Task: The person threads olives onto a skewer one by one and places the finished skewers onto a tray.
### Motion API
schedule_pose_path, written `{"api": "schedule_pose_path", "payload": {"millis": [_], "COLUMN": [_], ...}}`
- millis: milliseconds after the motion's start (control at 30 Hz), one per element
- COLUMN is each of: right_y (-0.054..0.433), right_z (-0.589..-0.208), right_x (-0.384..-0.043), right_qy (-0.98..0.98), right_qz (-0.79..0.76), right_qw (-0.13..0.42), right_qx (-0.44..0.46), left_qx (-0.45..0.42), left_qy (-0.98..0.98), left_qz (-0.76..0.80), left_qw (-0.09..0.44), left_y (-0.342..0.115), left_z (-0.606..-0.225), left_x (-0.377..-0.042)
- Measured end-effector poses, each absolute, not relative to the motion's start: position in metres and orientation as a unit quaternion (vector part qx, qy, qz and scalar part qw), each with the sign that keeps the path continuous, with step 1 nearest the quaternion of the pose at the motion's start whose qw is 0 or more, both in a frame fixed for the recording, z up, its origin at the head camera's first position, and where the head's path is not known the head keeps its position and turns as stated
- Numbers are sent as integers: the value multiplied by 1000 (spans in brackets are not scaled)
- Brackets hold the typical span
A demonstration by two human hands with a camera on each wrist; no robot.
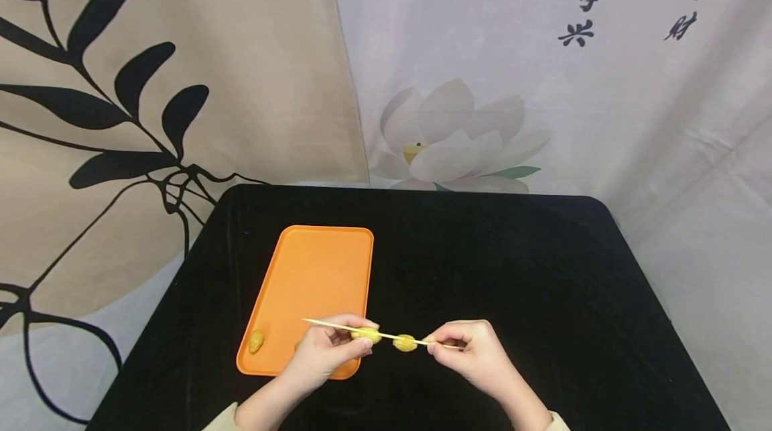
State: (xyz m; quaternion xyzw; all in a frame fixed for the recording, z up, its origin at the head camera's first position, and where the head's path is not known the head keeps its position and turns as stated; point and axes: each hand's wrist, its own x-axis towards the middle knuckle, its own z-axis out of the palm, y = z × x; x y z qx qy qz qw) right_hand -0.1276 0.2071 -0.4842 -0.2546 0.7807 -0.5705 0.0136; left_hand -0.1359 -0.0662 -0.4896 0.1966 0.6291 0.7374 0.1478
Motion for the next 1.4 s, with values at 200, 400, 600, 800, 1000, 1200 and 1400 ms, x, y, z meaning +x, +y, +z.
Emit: {"api": "schedule_pose_path", "payload": {"millis": [200,400,600,800,1000,1200,1400], "right_y": [203,201,199,199,199,201,212], "right_z": [-482,-482,-485,-488,-488,-487,-489], "right_x": [-129,-131,-130,-126,-124,-125,-126], "right_qy": [783,781,773,774,770,771,789], "right_qz": [-568,-568,-579,-595,-616,-615,-601], "right_qw": [16,10,2,21,54,59,56], "right_qx": [-252,-258,-258,-216,-157,-154,-114], "left_qx": [188,190,192,200,177,176,181], "left_qy": [635,635,638,644,657,667,768], "left_qz": [733,733,730,722,714,703,599], "left_qw": [154,152,151,154,165,173,138], "left_y": [-63,-58,-56,-57,-56,-58,-99], "left_z": [-488,-488,-490,-491,-489,-492,-509], "left_x": [-136,-137,-136,-134,-134,-134,-146]}}
